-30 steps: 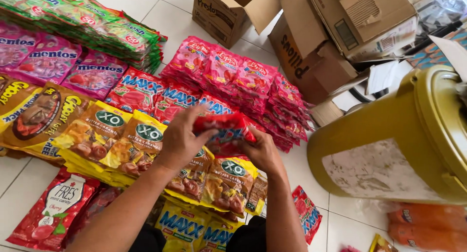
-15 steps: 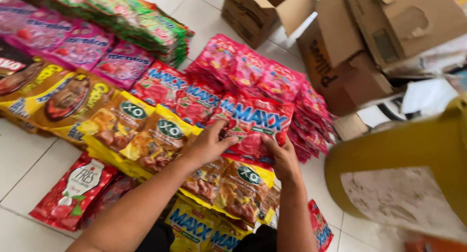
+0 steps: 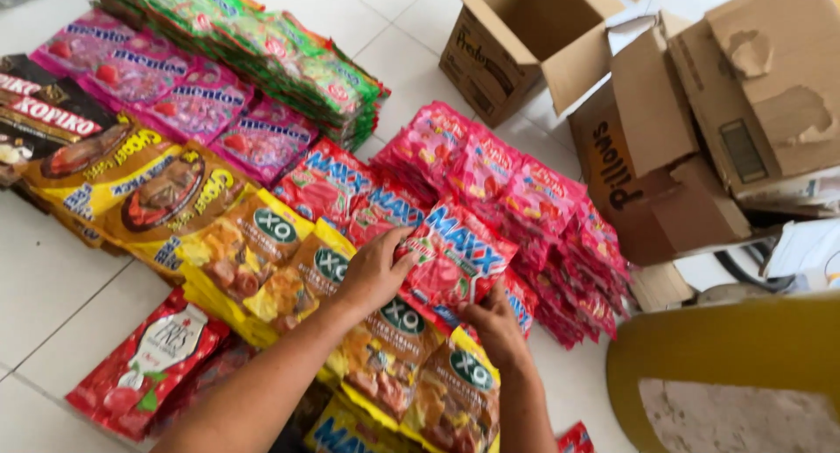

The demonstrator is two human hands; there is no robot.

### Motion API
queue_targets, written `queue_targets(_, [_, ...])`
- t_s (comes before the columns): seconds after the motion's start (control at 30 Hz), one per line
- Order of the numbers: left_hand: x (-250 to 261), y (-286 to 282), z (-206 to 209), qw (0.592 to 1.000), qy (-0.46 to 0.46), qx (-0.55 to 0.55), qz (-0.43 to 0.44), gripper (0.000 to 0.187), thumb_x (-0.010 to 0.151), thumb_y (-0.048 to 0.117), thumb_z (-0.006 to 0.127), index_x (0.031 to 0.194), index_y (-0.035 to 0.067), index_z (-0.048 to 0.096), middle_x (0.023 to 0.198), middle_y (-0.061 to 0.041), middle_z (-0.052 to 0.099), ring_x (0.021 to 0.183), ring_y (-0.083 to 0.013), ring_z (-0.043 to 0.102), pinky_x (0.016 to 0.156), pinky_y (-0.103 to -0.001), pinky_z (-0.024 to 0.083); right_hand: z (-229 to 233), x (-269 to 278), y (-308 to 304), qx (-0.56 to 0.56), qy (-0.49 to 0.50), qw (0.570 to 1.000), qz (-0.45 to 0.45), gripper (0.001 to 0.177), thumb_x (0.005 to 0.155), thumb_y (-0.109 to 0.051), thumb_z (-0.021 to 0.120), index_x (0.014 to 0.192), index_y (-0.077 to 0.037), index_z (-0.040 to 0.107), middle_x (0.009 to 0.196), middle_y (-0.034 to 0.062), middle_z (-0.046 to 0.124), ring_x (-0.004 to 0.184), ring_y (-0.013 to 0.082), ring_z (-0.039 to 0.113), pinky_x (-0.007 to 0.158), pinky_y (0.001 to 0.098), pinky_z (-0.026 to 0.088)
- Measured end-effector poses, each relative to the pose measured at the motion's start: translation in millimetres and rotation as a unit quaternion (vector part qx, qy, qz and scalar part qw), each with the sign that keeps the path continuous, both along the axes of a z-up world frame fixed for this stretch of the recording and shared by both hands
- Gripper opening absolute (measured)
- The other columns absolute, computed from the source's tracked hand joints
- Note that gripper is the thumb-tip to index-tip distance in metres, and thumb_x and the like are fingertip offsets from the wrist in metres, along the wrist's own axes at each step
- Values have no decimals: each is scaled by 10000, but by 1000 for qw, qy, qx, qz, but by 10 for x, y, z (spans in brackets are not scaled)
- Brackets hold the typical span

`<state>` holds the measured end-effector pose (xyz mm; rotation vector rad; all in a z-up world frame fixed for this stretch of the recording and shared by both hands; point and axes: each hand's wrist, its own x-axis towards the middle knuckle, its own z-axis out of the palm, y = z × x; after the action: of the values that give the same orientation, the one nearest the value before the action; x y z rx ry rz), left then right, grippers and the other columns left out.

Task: The person sits on the floor and sorts various snack packages, including Mentos, MAXX, XO, and KOPIKO, into organized stacks. They pick up items from a scattered pile and place them into neat rows by type.

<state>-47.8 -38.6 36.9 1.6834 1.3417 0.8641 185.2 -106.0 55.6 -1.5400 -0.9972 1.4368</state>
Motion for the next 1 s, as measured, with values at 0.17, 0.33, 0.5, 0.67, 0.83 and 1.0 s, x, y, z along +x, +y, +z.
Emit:
queue_targets(0.17, [-53, 130, -197, 998, 29, 47, 35, 526, 948, 293, 649, 1397, 49, 523, 1359, -196, 606, 1214, -347, 612, 1019, -466, 490, -310, -75, 154, 25, -2, 999, -21, 554, 804, -21, 690, 1329, -56, 517, 1059, 148, 712, 918, 221, 681, 842, 386, 560])
queue_targets(0.33, [-96, 298, -237, 996, 69, 48, 36, 602, 909, 224, 666, 1448, 61, 453, 1374, -190, 584, 1242, -349, 584, 1057, -510, 437, -314, -272, 321, 5, -31, 998, -45, 503, 816, -5, 719, 1286, -82, 559, 983, 94, 730, 866, 183, 681, 787, 337, 553])
queue_targets(0.5, [-211, 450, -81, 989, 96, 88, 64, 709, 846, 155, 696, 1482, 87, 389, 1284, -169, 605, 1154, -326, 608, 1019, -535, 434, -632, -322, 658, -7, -59, 996, -61, 446, 813, 2, 750, 1225, -77, 600, 867, 68, 695, 743, 172, 631, 654, 328, 503])
queue_targets(0.67, [-373, 522, -51, 980, 137, 83, 116, 578, 859, 161, 687, 1394, 186, 468, 1212, -113, 624, 1195, -315, 567, 959, -546, 432, -450, -639, 970, 50, -139, 989, -9, 307, 868, -39, 772, 1103, -5, 579, 863, 34, 610, 775, 145, 580, 685, 301, 510])
queue_targets(0.83, [-490, 720, -320, 977, 175, 63, 104, 540, 874, 185, 697, 1367, 175, 478, 1313, -125, 598, 1273, -322, 516, 1015, -582, 363, -354, -892, 1204, 37, -182, 983, 5, 385, 837, -42, 765, 1168, -39, 569, 903, 48, 669, 819, 154, 632, 722, 311, 531])
queue_targets(1.0, [-511, 810, -433, 962, 265, -67, 31, 562, 921, 251, 703, 1419, 195, 449, 1391, -168, 548, 1312, -345, 489, 1080, -568, 310, -581, -938, 1273, -19, -311, 950, 22, 540, 798, -88, 787, 1275, -64, 535, 987, 112, 736, 858, 235, 724, 713, 371, 591])
